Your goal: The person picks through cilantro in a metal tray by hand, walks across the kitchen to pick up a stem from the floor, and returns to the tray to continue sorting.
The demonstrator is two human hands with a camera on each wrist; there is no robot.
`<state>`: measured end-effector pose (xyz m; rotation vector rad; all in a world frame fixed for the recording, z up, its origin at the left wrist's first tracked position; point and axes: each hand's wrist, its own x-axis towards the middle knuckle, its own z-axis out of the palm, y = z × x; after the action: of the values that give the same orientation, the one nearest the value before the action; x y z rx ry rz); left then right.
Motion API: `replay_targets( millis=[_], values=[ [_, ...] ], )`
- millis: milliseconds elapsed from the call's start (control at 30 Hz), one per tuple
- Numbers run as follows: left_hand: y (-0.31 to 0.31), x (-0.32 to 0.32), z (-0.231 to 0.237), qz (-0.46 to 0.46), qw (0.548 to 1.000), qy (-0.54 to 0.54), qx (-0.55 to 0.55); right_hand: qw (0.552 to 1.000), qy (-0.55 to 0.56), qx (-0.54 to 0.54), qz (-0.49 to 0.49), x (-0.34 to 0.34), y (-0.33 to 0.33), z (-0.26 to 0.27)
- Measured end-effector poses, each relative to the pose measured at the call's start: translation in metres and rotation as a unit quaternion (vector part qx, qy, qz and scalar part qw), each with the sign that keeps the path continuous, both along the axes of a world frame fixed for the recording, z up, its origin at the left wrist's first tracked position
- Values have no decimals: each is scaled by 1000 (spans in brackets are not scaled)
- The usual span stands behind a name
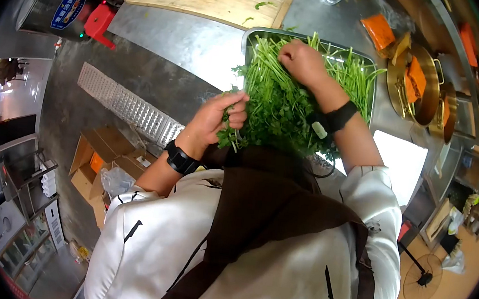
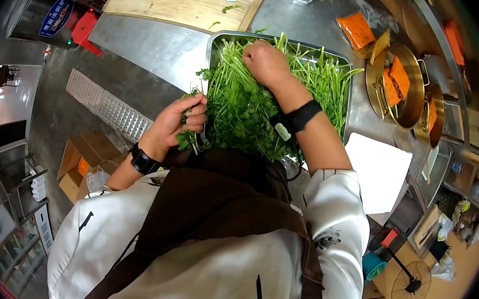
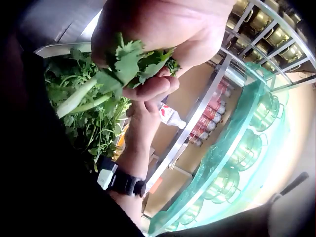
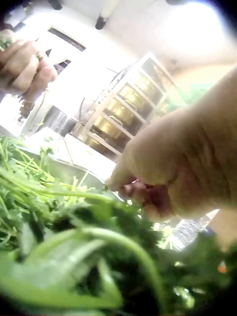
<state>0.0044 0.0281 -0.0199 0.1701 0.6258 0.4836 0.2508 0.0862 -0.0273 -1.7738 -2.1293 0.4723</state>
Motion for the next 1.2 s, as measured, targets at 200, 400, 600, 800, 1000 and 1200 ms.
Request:
replay_targets(
  millis=[200, 400, 600, 800, 1000, 1200],
  values=[
    [0, -4, 4, 12, 999, 22, 29, 994, -107, 13, -13, 5, 11, -29],
    [-1, -11, -5, 27, 999, 29, 24, 988, -101, 88, -72, 10, 11, -27],
    [0, -9, -3, 22, 998, 49, 24, 995, -16, 84, 48, 8, 7, -18],
    [-2, -8, 1, 25, 998, 64, 17, 993, -80, 21, 80, 10, 7, -23],
    [-4, -8, -1, 31, 997, 63, 12, 994, -77, 23, 78, 4, 10, -24],
    [-5, -7, 4, 29, 996, 79, 22, 978, -154, 79, 113, 1, 18, -34]
  ],
)
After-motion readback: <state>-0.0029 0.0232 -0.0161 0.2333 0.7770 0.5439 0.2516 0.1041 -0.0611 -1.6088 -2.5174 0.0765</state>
